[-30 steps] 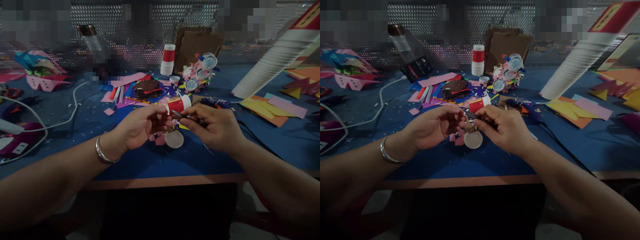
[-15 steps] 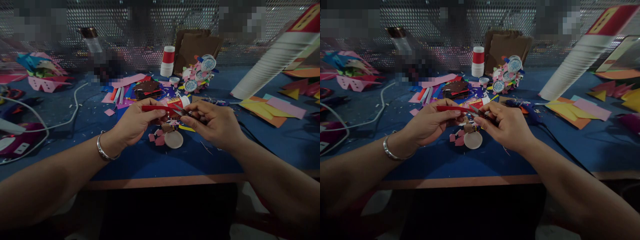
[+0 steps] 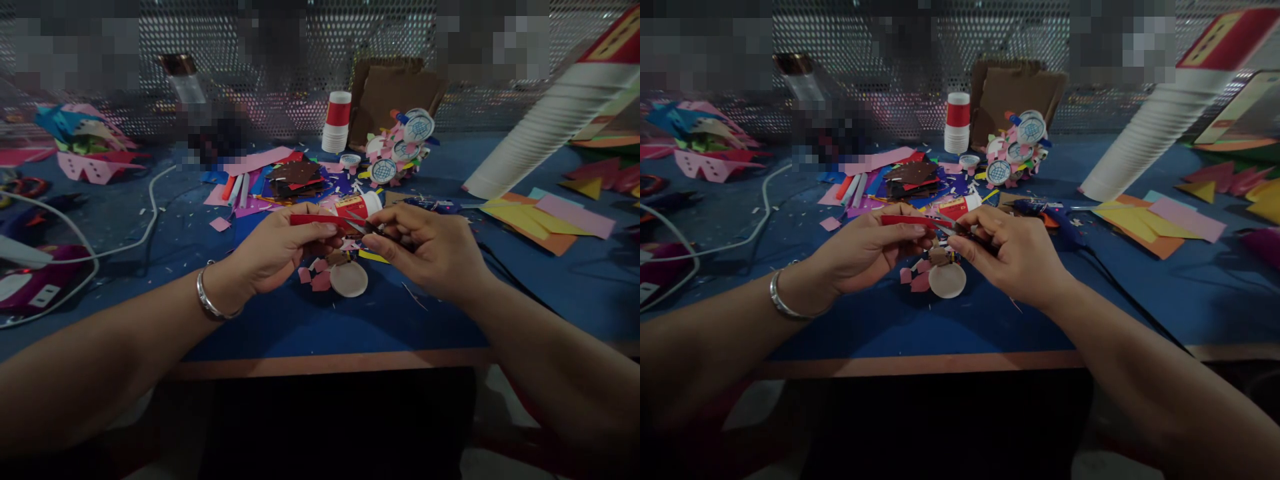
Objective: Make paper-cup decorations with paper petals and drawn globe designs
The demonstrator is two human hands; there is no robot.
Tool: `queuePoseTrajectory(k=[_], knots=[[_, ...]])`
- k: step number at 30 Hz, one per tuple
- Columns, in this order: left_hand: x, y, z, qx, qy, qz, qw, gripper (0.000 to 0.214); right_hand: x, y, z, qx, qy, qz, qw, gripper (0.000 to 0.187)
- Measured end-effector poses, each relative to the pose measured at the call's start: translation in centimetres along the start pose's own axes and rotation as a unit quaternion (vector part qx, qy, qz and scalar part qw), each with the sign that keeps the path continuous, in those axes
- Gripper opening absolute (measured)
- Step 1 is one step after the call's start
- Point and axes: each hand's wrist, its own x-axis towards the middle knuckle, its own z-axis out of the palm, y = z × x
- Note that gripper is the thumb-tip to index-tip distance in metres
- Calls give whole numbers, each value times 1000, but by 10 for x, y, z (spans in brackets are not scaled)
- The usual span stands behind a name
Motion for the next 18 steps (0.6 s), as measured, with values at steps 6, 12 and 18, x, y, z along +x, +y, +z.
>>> queuePoseTrajectory(k=[6, 12, 18], knots=[[0, -1, 0, -7, -8, -8, 1000, 10, 0, -1, 1, 3, -3, 4, 1000, 14], [-1, 1, 5, -20, 6, -43, 999, 14, 0, -6, -1, 11, -7, 16, 1000, 10], [0, 1, 3, -14, -12, -37, 999, 11, 1, -7, -2, 19, 8, 30, 999, 9]])
